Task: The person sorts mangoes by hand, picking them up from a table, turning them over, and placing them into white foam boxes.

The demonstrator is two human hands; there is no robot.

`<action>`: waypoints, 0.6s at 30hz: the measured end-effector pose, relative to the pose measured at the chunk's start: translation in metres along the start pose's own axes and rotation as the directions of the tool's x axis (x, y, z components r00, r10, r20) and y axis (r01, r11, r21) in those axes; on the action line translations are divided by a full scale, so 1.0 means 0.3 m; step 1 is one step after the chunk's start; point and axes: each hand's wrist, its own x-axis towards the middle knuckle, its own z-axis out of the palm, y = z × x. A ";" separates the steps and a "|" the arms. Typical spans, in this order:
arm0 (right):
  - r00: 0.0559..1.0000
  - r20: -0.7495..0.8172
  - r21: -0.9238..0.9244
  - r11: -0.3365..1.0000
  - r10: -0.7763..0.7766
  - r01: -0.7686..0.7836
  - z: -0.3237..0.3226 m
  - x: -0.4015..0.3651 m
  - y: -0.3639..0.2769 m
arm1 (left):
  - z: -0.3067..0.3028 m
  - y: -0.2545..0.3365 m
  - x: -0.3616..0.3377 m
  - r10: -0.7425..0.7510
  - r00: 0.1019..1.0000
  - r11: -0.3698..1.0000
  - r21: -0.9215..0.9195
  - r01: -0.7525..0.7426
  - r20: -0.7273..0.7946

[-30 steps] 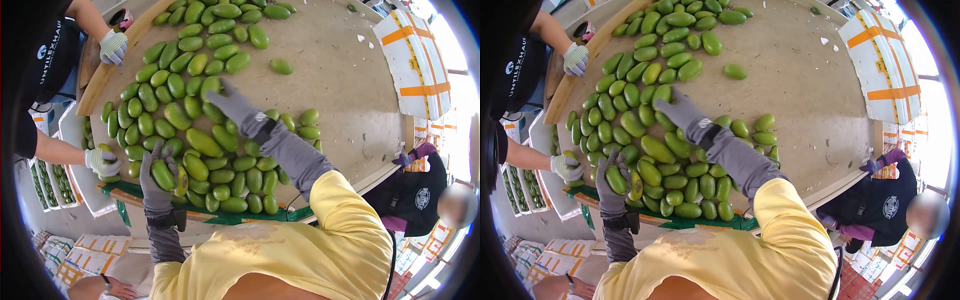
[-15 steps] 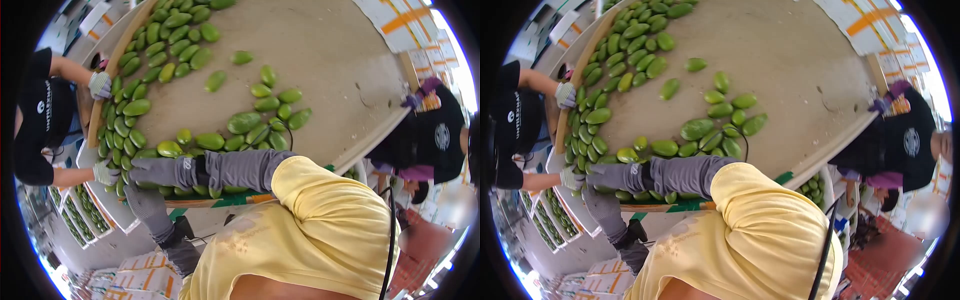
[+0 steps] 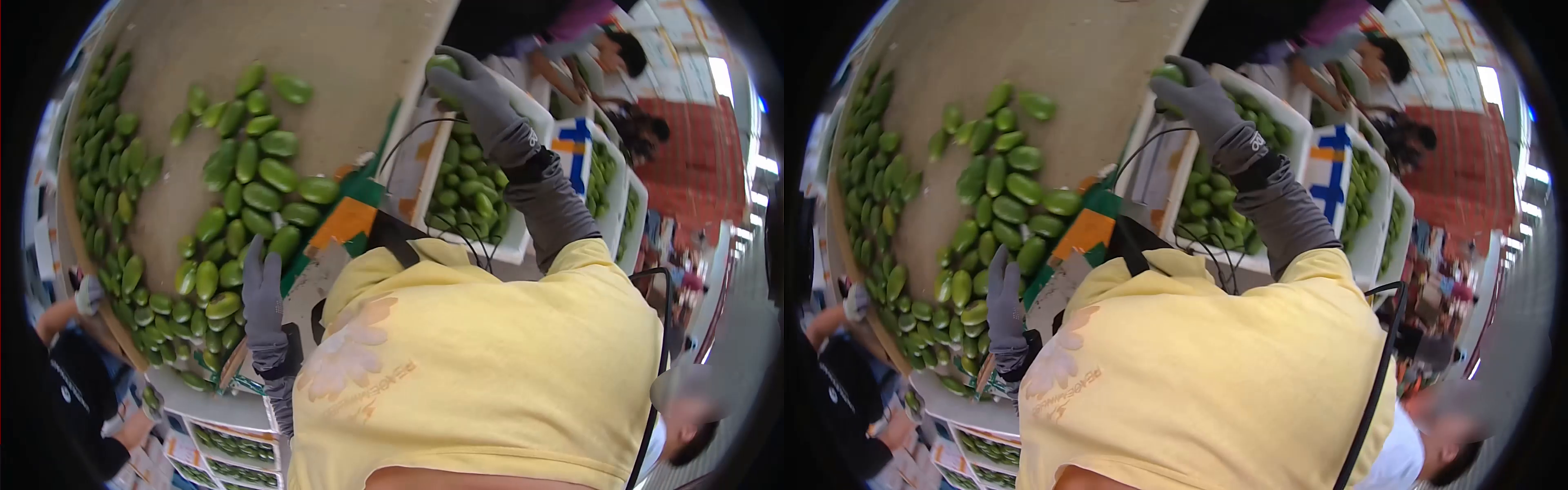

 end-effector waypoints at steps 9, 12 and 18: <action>0.835 -0.491 -0.101 0.935 0.251 -0.340 -0.503 -0.188 0.798 | 0.082 0.124 -0.041 -0.288 0.956 0.942 0.195 0.274 0.050; 0.798 -0.573 -0.187 0.919 0.186 -0.348 -0.660 -0.190 0.913 | 0.102 0.100 -0.075 -0.233 0.972 0.949 0.223 0.221 0.030; 0.933 -0.357 -0.322 0.944 -0.053 -0.069 -0.511 -0.035 0.617 | 0.090 0.102 -0.058 -0.087 0.996 0.957 0.279 0.076 0.027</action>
